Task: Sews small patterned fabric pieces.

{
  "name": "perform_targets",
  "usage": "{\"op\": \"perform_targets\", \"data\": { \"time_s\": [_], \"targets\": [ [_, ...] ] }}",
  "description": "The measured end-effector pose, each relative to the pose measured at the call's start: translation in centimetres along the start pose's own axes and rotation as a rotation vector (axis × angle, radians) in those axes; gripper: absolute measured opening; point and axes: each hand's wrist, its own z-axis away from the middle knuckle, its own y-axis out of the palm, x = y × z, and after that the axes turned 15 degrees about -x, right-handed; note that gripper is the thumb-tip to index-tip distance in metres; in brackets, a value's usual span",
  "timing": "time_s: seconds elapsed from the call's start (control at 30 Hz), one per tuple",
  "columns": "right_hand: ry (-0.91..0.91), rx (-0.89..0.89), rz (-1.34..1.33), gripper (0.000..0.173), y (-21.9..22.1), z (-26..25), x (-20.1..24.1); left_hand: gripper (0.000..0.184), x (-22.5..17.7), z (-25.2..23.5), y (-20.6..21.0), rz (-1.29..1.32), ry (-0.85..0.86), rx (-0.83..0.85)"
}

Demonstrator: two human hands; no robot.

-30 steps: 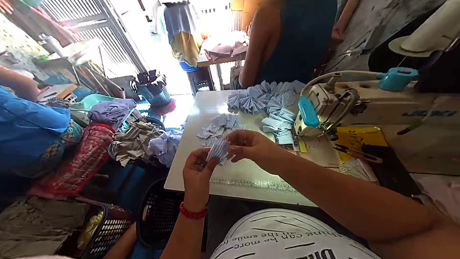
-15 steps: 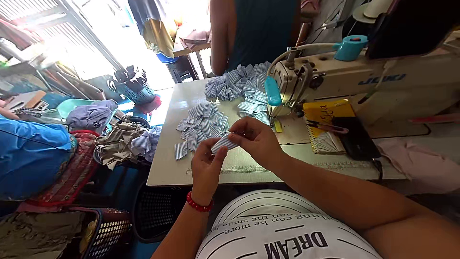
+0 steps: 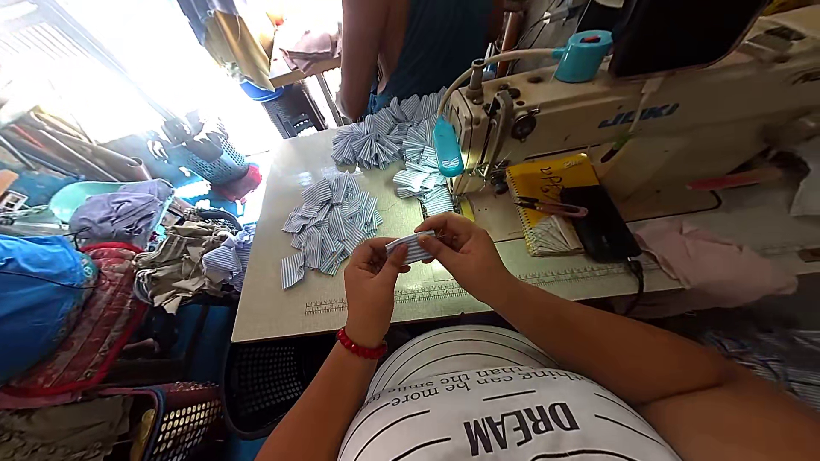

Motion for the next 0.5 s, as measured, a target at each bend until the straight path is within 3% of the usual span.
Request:
{"op": "perform_targets", "data": {
  "time_s": [0.2,0.27,0.37,0.5],
  "targets": [
    [-0.008,-0.063,0.017,0.008,-1.3,-0.3,-1.2,0.012,1.7,-0.8,1.1,-0.084,0.041,0.099],
    [0.002,-0.112,0.156,0.01,-2.3,-0.6,-2.2,0.013,3.0,-1.7,2.2,-0.184,0.049,0.126],
    [0.005,-0.198,0.418,0.018,-4.2,-1.6,-4.0,0.021,5.0,-3.2,4.5,-0.454,0.071,0.19],
    [0.092,-0.196,0.709,0.026,-5.3,-3.5,-5.7,0.03,6.6,-5.2,7.4,-0.891,0.245,0.323]
  ]
}}
